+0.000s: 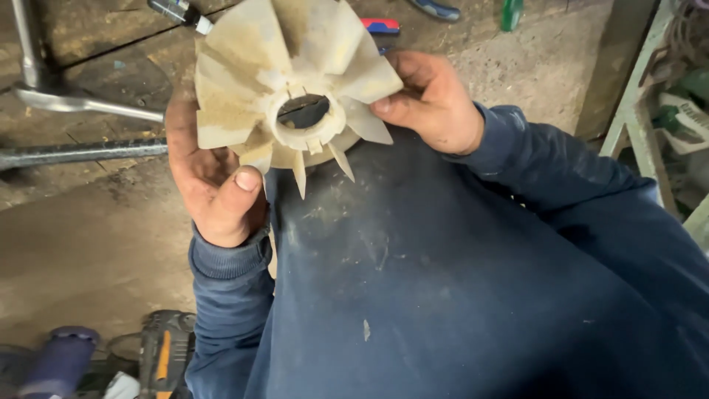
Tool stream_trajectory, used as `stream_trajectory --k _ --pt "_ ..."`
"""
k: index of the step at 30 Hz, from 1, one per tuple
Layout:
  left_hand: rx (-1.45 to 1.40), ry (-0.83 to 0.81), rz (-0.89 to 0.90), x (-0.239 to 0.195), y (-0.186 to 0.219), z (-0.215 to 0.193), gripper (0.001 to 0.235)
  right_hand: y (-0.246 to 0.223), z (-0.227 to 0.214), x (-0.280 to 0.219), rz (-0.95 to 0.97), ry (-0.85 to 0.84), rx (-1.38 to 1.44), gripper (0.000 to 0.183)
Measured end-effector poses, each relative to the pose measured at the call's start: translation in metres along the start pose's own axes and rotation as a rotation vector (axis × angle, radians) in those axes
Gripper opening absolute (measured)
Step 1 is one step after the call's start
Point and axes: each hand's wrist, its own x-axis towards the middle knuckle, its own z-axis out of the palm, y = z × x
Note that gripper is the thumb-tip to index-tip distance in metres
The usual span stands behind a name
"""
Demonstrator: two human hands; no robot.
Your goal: Repairing a plastic cooling fan for a motor by removing debris or damaged segments using pliers and manual inspection.
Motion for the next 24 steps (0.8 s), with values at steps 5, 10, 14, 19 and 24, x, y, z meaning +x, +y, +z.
stream_trajectory --k 5,10,14,19,24 --pt "-0.054 0.060 0.003 0.012 0.005 0.015 0.097 -0.007 0.001 0.002 0.025 -0.040 0.137 0.033" --pt "-0.072 0.005 -0.097 0.020 0.000 0.010 0.094 -0.003 0.005 -0.007 -0.007 -0.011 0.126 0.032" --pt "0.199 0.017 -0.092 0.016 -0.021 -0.010 0.082 -0.003 0.012 -0.010 -0.168 0.109 -0.088 0.024" --pt "0.511 -0.049 -0.010 0.006 -0.064 -0.066 0.077 -0.042 0.008 0.008 -0.650 0.001 -0.788 0.016" --pt "0.419 -0.054 0.129 0.006 -0.051 -0.039 0.082 -0.051 0.008 0.017 -0.999 -0.175 -0.979 0.024"
